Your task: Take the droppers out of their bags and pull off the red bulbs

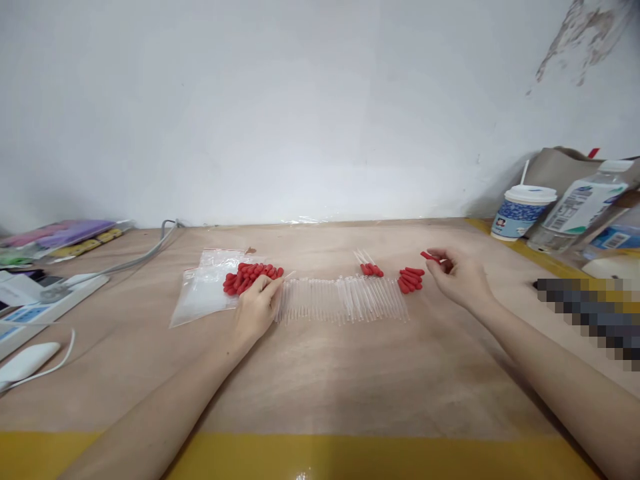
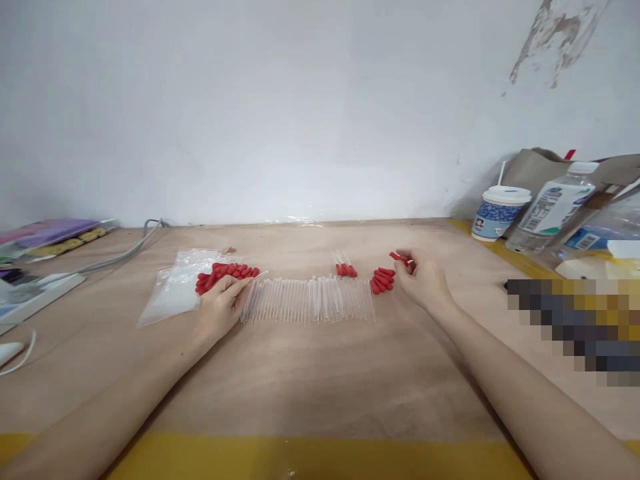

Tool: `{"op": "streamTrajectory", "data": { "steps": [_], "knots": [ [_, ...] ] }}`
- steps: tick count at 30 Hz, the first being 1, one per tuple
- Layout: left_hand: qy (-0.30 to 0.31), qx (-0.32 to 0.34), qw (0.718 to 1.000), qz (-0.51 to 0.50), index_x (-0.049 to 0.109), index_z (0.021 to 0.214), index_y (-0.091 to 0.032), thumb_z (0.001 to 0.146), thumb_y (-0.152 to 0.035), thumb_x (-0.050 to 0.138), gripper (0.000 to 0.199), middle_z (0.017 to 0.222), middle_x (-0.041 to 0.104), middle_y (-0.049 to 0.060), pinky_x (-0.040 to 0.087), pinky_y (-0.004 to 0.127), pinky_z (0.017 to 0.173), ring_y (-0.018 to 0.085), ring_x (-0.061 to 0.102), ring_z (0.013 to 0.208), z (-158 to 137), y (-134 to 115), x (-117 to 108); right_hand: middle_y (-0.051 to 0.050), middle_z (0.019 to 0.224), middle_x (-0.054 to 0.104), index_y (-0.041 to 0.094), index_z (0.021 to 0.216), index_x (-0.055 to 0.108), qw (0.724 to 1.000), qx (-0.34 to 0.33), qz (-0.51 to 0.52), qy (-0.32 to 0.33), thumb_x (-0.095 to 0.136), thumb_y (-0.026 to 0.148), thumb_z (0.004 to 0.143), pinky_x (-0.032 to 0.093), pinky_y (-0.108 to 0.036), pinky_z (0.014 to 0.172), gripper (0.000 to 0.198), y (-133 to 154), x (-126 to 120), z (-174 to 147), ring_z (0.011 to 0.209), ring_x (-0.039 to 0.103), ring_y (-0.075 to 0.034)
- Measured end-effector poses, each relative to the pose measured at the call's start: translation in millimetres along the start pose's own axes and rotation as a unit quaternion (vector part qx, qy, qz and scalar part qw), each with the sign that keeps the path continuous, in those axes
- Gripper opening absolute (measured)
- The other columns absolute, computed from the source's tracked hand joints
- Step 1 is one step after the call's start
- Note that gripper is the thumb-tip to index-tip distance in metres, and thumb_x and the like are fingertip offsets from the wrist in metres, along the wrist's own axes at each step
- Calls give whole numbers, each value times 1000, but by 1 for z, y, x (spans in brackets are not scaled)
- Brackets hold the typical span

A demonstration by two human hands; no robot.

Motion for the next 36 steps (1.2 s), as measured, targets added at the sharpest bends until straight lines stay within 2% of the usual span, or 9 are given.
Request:
{"op": "streamTrajectory", "data": {
  "steps": [3,7,12,15,19,22,25,29,36],
  "knots": [
    [2,30,1000,-5,64,88,-17,85,-18,40,24,72,57,3,45,22,59,12,55,65,0,-3,4,-5,70,63,17,88,61,998,62,2,-11,56,30,68,44,-29,53,25,-12,-6,6,56,55,-16],
    [44,40,998,-34,64,80,-15,82,-15,40,24,74,57,6,47,25,61,15,56,69,0,-6,11,-4,67,63,18,82,64,997,60,29,33,58,36,67,42,-27,52,24,-13,-6,7,57,56,-16],
    [81,20,994,-77,65,85,-14,80,-25,48,20,88,60,8,49,31,74,18,57,82,-2,-11,6,-2,62,60,19,74,64,995,-11,-1,100,59,40,66,38,-26,48,24,0,-1,2,53,51,-14],
    [138,64,985,-79,64,94,-15,79,-39,52,31,101,60,10,46,38,84,23,55,95,1,-11,-4,-2,62,60,20,71,62,992,-57,-53,95,60,38,67,38,-26,51,19,4,1,-2,56,50,-15],
    [243,145,957,-70,48,123,-20,78,-50,51,55,133,41,11,33,47,99,30,36,122,4,-3,-13,-2,58,58,21,70,62,985,-130,-74,80,58,37,72,38,-27,54,17,4,5,-5,60,50,-16],
    [295,168,938,-68,36,131,-22,80,-51,46,59,140,31,9,25,48,104,28,27,129,3,4,-9,-2,62,61,21,69,63,978,-179,-83,71,57,37,74,38,-28,57,18,1,8,-6,62,50,-17],
    [311,166,933,-74,36,132,-24,84,-48,42,54,139,33,7,21,47,106,24,26,129,1,7,-3,-4,74,64,20,69,64,971,-217,-92,48,58,38,74,40,-31,64,20,-1,9,-5,66,51,-17],
    [314,160,932,-81,37,131,-24,85,-46,41,51,136,38,6,22,46,106,22,30,128,0,8,1,-4,77,64,20,72,66,969,-227,-99,18,58,39,74,40,-32,68,21,-2,7,-4,69,53,-18],
    [313,167,932,-77,37,130,-24,87,-43,39,47,134,41,6,21,46,106,20,31,127,0,9,-1,-5,87,63,24,86,69,961,-233,-140,51,56,43,75,37,-35,71,25,4,11,-7,74,50,-20]
  ]
}}
Point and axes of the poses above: each hand's wrist, its own z-axis towards the middle knuckle, its own x-axis out of the palm, y = z × x, the point moved 3 cm from there along z, towards the middle knuckle
